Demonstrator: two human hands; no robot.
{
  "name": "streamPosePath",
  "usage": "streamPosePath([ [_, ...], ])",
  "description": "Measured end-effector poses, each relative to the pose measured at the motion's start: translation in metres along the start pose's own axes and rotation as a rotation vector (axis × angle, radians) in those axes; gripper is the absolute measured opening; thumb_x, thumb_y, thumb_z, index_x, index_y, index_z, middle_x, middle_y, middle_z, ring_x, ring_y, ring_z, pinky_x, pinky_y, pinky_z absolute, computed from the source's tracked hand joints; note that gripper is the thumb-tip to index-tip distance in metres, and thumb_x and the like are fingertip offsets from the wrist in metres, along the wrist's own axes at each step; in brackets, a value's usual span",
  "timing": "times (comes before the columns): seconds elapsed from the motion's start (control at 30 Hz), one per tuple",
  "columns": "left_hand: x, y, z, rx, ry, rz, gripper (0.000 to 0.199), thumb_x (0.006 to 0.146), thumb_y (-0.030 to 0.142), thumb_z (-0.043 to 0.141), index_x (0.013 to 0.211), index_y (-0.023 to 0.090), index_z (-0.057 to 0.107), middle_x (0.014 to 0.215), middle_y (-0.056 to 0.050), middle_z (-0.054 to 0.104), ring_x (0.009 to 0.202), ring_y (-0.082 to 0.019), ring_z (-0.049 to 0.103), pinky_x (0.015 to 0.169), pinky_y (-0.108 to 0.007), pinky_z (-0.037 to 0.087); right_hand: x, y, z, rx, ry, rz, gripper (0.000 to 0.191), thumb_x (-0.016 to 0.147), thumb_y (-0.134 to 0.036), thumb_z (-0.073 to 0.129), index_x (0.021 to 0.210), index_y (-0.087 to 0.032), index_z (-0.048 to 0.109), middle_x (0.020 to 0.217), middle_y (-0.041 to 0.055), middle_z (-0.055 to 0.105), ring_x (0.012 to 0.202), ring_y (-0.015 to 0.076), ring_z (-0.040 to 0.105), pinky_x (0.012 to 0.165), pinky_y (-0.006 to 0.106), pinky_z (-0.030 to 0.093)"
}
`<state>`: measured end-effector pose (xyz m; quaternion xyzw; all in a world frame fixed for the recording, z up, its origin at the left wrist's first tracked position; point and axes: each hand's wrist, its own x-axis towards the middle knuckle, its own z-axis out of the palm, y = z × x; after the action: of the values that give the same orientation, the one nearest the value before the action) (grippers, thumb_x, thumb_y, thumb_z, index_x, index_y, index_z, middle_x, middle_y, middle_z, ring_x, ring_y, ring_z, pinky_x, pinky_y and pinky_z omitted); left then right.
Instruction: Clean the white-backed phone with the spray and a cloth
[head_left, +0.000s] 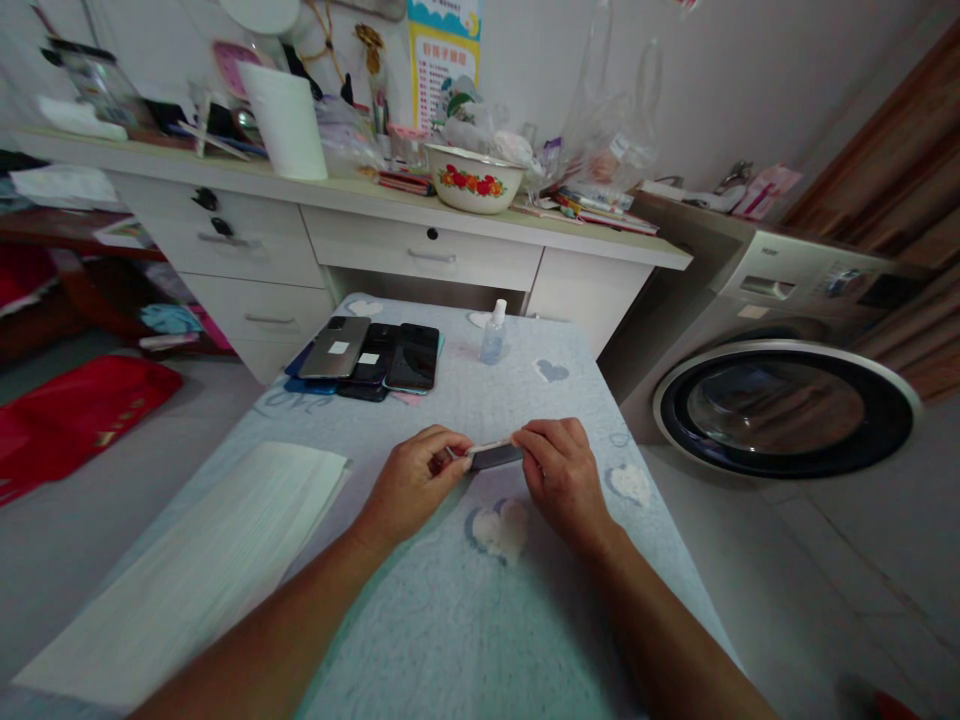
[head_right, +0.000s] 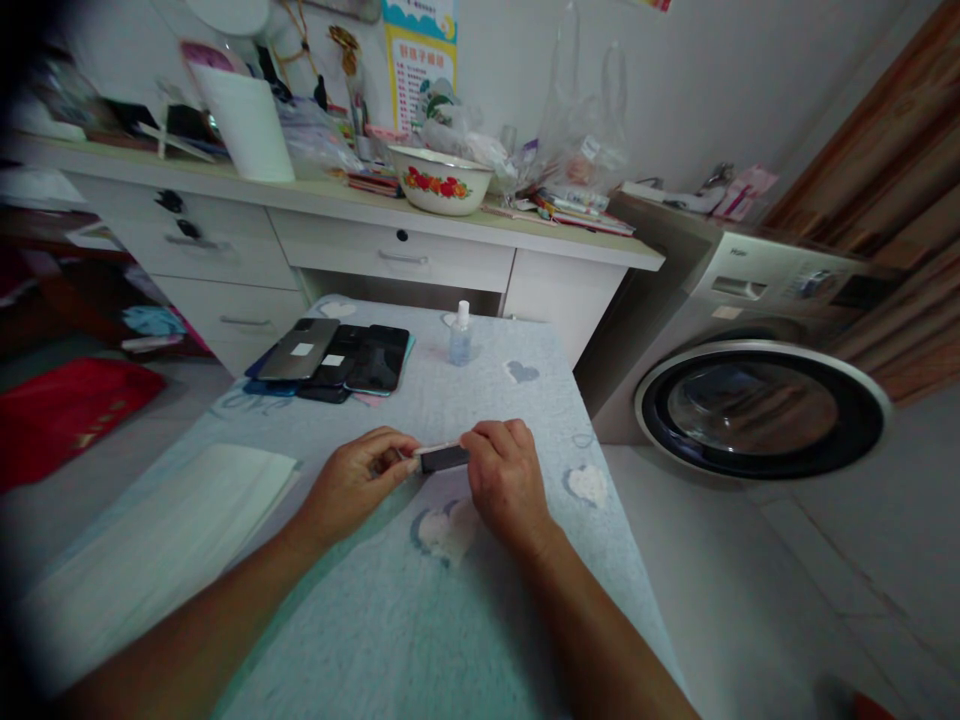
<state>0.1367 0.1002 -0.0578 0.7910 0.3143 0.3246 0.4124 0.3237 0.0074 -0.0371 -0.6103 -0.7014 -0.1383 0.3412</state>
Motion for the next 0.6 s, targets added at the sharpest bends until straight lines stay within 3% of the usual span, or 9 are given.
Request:
streamPosePath([
  [0.6,0.001,-0.002,-0.002,0.049,0.017,0.008,0.010,0.082,0.022,0.057,0.088,0.020,0.065,0.078,0.002,0.060,0.064,-0.009,0.055,0.058,-0.020,0.042,0.000,0.039,-0.013,0.041,0.038,0.241,0.017,0.080,-0.012,0.054,0.087,-0.020,0.066,0.085,0.0038,0.067,0.082,0.0202,0.056,0.079,0.035,0.043],
])
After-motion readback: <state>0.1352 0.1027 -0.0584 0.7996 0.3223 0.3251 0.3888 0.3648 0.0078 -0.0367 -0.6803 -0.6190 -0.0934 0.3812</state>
